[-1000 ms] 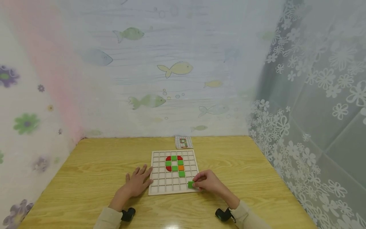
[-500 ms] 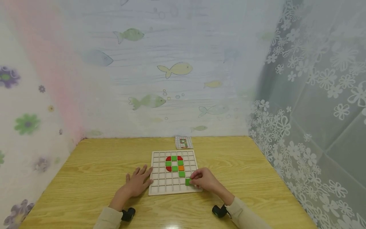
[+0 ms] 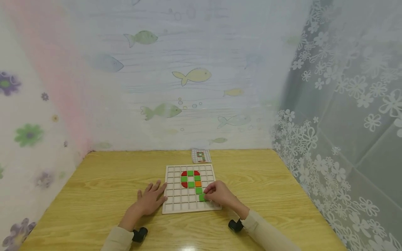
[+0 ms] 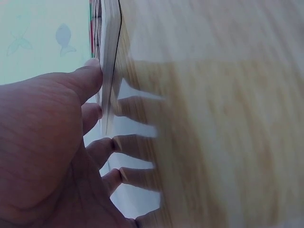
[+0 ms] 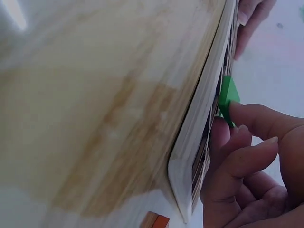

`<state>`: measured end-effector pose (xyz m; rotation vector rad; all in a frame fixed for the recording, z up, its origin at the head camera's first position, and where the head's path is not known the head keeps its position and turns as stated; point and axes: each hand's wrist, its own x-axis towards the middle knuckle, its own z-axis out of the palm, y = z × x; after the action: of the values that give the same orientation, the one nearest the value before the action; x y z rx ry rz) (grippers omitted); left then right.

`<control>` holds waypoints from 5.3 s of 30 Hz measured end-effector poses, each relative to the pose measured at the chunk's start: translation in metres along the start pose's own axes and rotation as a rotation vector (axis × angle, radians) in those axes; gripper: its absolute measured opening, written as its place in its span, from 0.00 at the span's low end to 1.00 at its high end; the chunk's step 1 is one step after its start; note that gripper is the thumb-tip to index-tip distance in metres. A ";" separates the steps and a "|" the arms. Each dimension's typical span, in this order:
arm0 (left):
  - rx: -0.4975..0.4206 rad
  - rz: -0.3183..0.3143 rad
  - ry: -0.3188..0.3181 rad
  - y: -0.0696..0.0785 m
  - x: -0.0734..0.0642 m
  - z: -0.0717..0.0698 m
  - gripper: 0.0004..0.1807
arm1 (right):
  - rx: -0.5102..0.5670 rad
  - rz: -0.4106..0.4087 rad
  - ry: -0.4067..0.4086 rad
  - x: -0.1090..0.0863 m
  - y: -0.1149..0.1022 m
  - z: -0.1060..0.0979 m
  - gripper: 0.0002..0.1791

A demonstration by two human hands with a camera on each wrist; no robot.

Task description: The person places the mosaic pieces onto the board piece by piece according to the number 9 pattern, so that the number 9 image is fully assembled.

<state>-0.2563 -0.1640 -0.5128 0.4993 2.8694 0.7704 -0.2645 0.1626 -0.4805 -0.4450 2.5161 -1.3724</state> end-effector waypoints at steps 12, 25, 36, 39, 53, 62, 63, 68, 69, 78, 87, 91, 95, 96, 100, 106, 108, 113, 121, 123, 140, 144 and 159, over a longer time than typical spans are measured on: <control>0.008 -0.008 -0.024 0.006 -0.003 -0.003 0.36 | -0.035 0.006 -0.026 0.008 -0.001 0.001 0.04; -0.005 -0.020 -0.046 0.019 -0.008 -0.015 0.34 | -0.027 -0.040 -0.042 0.010 0.007 0.000 0.09; -0.010 -0.001 -0.033 0.012 -0.007 -0.010 0.35 | -0.031 -0.061 -0.038 0.011 0.008 0.001 0.08; -0.006 -0.001 -0.033 0.012 -0.007 -0.010 0.35 | -0.033 -0.060 -0.034 0.011 0.008 0.001 0.08; 0.039 -0.028 -0.052 0.016 -0.005 -0.015 0.33 | -0.034 -0.035 -0.061 0.013 0.012 0.000 0.10; 0.017 0.012 -0.027 -0.001 0.002 -0.006 0.35 | -0.022 -0.066 -0.065 0.002 0.012 -0.012 0.10; 0.013 0.016 -0.023 -0.003 0.003 -0.005 0.36 | -0.020 -0.072 -0.057 0.000 0.013 -0.015 0.11; 0.009 0.028 0.002 -0.008 0.007 -0.001 0.35 | 0.008 -0.083 -0.009 -0.010 0.019 -0.035 0.14; 0.009 0.025 0.002 -0.009 0.007 0.000 0.35 | 0.006 -0.086 0.001 -0.011 0.021 -0.039 0.14; 0.003 0.023 0.010 -0.008 0.008 -0.001 0.34 | -0.081 -0.061 0.092 -0.024 0.040 -0.061 0.16; 0.014 0.011 0.018 -0.005 0.000 0.006 0.35 | -0.194 -0.029 0.064 -0.035 0.055 -0.075 0.18; 0.014 -0.004 0.004 0.003 -0.004 0.004 0.35 | -0.190 -0.049 -0.023 -0.040 0.057 -0.084 0.17; 0.010 -0.024 -0.021 0.013 -0.008 -0.003 0.34 | -0.166 -0.041 -0.073 -0.045 0.058 -0.089 0.12; 0.009 -0.029 -0.026 0.015 -0.009 -0.004 0.34 | -0.166 -0.039 -0.076 -0.046 0.058 -0.089 0.11; 0.007 -0.040 -0.041 0.020 -0.011 -0.009 0.34 | -0.170 -0.031 -0.073 -0.049 0.059 -0.089 0.07; -0.001 -0.028 -0.033 0.021 -0.011 -0.009 0.33 | -0.197 -0.003 -0.083 -0.051 0.056 -0.089 0.06; -0.002 -0.029 -0.033 0.022 -0.012 -0.010 0.33 | -0.203 0.009 -0.085 -0.052 0.055 -0.089 0.07; 0.000 -0.033 -0.035 0.023 -0.013 -0.010 0.33 | -0.209 0.032 -0.074 -0.056 0.050 -0.087 0.07; 0.007 -0.031 -0.031 0.022 -0.012 -0.010 0.33 | -0.227 0.021 -0.081 -0.057 0.045 -0.089 0.08; -0.001 -0.031 -0.031 0.022 -0.013 -0.010 0.33 | -0.231 0.026 -0.077 -0.056 0.046 -0.088 0.09; -0.038 0.017 0.012 0.006 -0.009 0.003 0.36 | -0.218 0.054 -0.115 -0.057 0.051 -0.081 0.04; -0.016 0.008 0.015 0.003 -0.007 0.006 0.36 | -0.214 0.075 -0.103 -0.056 0.051 -0.080 0.04; -0.022 0.011 0.022 -0.001 -0.004 0.009 0.34 | 0.031 0.104 -0.022 -0.052 0.052 -0.082 0.13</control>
<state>-0.2509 -0.1616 -0.5210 0.5071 2.8774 0.8134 -0.2528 0.2720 -0.4777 -0.3164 2.4598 -1.3580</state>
